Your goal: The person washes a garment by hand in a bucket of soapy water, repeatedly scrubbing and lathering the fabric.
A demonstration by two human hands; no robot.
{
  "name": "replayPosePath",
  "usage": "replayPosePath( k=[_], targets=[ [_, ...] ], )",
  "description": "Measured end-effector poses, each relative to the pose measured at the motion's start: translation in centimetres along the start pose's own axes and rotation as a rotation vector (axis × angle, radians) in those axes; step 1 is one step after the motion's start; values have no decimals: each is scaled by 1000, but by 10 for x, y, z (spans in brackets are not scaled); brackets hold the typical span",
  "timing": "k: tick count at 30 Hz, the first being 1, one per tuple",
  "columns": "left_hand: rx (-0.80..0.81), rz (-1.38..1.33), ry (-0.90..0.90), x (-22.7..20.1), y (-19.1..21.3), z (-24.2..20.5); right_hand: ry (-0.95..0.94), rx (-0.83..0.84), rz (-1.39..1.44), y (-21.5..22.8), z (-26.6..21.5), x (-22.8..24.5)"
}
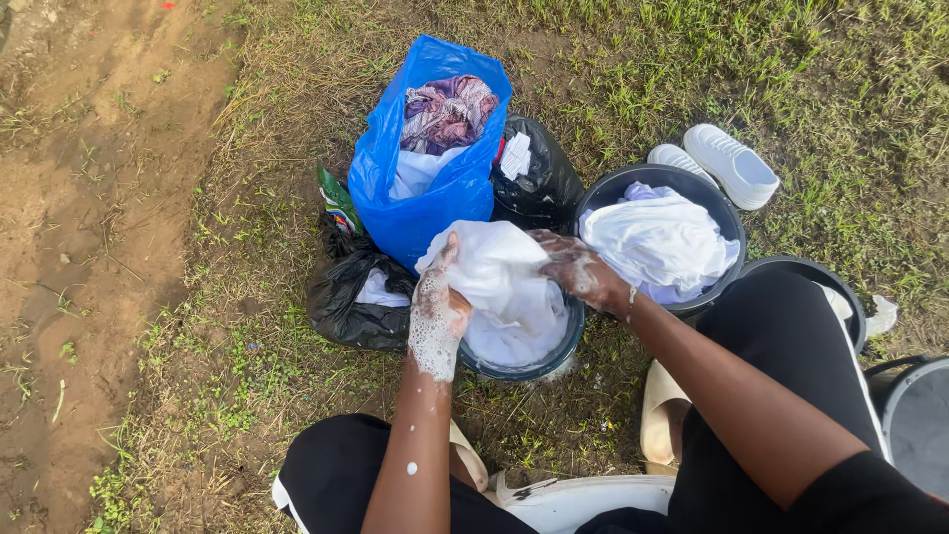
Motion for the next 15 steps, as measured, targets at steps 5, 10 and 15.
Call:
replayPosePath(
  k=[5,10,15],
  targets=[
    [-33,102,42,30,-23,-8,-97,-443,322,-24,32,19],
    [-120,87,70,50,-31,0,-364,-273,-610,-96,52,76],
    [-77,337,65,28,-37,-15,-220,-71,-959,-99,44,51]
  ],
)
Point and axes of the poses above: each hand's wrist, its own z-axis towards the middle knuckle, its own y-axis out of the back of the hand, x = y × z, the point moved 2 cm from there along z, towards the middle knuckle, and after that the axes turned 3 degrees about x, right-handed, at the moved point
